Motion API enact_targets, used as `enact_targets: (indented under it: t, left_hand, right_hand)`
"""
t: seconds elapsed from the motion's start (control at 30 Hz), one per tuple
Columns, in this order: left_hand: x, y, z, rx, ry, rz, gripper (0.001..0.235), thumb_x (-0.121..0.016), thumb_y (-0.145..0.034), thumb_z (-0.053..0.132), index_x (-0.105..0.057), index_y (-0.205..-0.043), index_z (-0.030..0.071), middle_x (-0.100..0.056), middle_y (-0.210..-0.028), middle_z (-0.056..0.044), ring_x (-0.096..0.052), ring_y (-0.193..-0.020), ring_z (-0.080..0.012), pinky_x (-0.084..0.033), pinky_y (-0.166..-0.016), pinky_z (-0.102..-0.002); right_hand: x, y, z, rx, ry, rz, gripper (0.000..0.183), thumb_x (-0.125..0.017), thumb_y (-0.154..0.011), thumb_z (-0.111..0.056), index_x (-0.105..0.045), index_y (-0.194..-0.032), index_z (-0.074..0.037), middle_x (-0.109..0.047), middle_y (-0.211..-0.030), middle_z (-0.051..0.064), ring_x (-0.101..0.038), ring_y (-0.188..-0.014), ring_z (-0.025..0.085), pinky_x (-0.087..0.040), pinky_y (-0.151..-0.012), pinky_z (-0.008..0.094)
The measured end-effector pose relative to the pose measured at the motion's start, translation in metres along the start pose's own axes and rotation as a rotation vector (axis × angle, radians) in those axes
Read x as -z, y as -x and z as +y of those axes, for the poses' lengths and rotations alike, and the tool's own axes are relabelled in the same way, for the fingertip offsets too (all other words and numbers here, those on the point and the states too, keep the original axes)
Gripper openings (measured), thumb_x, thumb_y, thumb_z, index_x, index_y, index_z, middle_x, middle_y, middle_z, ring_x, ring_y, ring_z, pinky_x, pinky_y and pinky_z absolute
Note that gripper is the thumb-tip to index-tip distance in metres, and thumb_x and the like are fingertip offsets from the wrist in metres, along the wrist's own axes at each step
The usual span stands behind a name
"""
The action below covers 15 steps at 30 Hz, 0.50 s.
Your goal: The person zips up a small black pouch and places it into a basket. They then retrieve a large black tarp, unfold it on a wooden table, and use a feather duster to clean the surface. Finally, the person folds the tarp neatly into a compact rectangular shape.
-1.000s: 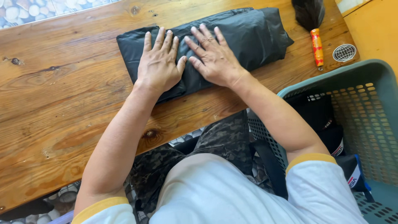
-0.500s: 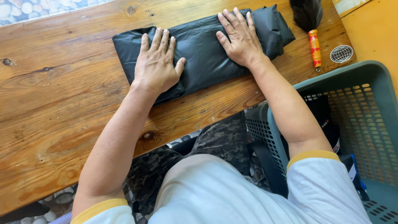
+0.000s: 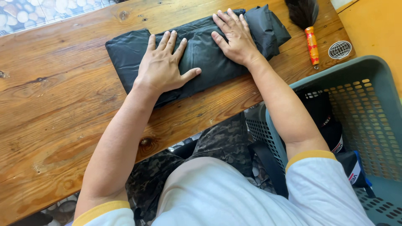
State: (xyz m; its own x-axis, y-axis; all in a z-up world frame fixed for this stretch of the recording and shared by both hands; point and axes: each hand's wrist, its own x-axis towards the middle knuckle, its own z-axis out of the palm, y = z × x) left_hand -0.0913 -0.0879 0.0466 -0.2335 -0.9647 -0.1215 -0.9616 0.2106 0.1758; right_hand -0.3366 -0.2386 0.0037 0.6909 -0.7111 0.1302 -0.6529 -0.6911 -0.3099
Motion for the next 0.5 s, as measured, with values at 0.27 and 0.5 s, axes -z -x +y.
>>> enact_targets:
  t: [0.27,0.5]
  left_hand:
    - [-0.005,-0.002,-0.003,-0.003,-0.027,0.003,0.107,-0.017,-0.09,0.092,-0.021,-0.164,0.015,-0.017,-0.169,-0.019,-0.01,-0.157,-0.0315,-0.001,-0.123,-0.057]
    - [-0.005,-0.002,-0.002,0.003,-0.035,-0.009,0.107,-0.015,-0.089,0.092,-0.019,-0.165,0.017,-0.016,-0.17,-0.018,-0.009,-0.157,-0.0309,0.001,-0.123,-0.056]
  right_hand:
    - [0.0,-0.001,0.06,-0.124,-1.147,0.324,0.064,-0.051,-0.11,-0.047,-0.043,-0.152,0.001,-0.039,-0.16,0.021,-0.036,-0.152,0.031,-0.024,-0.127,0.04]
    - [0.032,0.0,0.046,-0.616,-1.999,0.587,0.094,-0.054,-0.082,-0.046,-0.03,-0.158,0.005,-0.052,-0.149,0.033,-0.058,-0.135,0.041,-0.052,-0.111,0.045]
